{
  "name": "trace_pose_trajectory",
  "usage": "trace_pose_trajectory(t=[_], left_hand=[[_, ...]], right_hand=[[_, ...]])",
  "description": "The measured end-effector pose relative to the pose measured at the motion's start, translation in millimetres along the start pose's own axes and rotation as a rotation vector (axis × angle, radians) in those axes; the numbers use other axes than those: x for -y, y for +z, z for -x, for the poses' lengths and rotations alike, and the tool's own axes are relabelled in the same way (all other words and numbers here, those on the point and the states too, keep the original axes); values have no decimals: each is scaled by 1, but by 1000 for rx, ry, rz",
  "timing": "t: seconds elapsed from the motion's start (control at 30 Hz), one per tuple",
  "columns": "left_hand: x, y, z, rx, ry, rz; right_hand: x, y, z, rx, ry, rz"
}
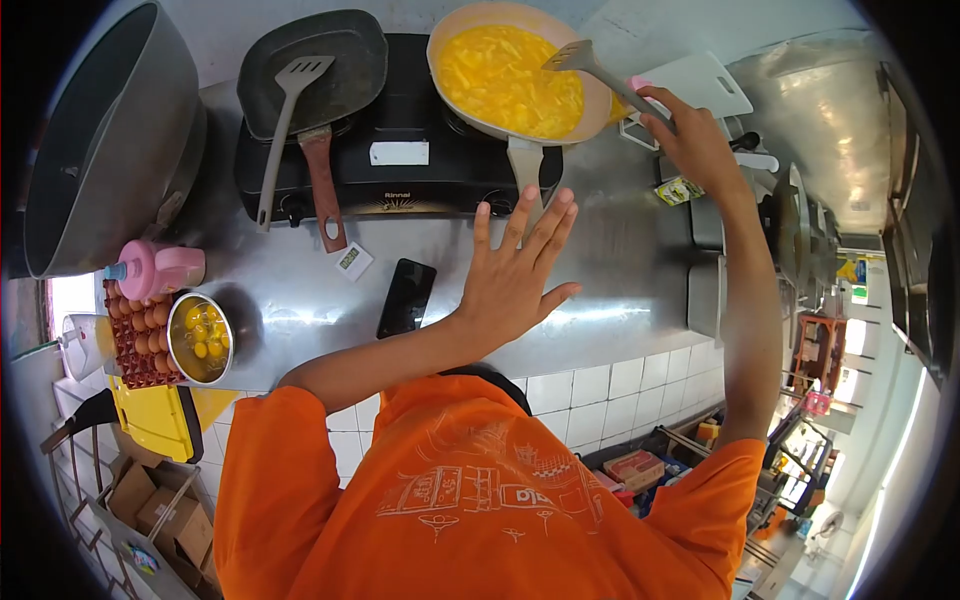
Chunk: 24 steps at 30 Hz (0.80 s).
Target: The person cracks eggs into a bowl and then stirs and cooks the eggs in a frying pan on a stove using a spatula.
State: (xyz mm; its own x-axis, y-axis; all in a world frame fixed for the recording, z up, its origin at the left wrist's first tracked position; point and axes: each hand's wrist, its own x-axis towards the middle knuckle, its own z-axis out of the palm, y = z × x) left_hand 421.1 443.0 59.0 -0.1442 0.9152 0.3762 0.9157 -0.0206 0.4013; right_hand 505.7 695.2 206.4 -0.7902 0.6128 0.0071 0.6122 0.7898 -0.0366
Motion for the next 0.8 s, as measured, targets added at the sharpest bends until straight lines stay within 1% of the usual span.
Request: trace_pose_trajectory(t=[0.07,0.2,0.27,0.3,0.37,0.4,0.43,0.47,0.5,0.57,0.6,0.67,0.7,0.77,0.8], left_hand=[[0,1,-1,3,17,-17],[-4,2,-4,3,26,-40],[-5,1,-5,-5,29,-25],[-5,1,-5,-2,27,-25],[-3,0,-5,0,35,12],[-3,-3,-5,-1,32,8],[-2,-8,-5,14,-19,72],[-2,-10,-6,30,-66,136],[-1,-10,-6,33,-63,133],[3,-3,-6,-19,-317,404],[7,10,-5,-16,-315,401],[14,40,-5,-135,-599,1014],[15,37,-9,-134,-604,1013],[15,29,-19,207,-966,1852],[16,30,-21,194,-967,1850]], right_hand=[[-4,-7,1,49,65,-31],[-12,-12,5,6,57,-8],[-4,-20,6,120,109,-71],[-12,-16,7,123,109,-73],[-32,-5,7,2,-112,-212],[-29,-8,5,2,-116,-215],[-24,-19,6,151,-33,-194],[-17,-29,7,224,10,-188],[-10,-40,8,296,54,-178],[3,-58,9,557,355,-283],[2,-61,8,556,356,-287],[0,-64,8,630,293,-325],[-2,-61,8,634,291,-326],[-3,-47,5,599,71,-196],[-2,-37,4,598,60,-195]])
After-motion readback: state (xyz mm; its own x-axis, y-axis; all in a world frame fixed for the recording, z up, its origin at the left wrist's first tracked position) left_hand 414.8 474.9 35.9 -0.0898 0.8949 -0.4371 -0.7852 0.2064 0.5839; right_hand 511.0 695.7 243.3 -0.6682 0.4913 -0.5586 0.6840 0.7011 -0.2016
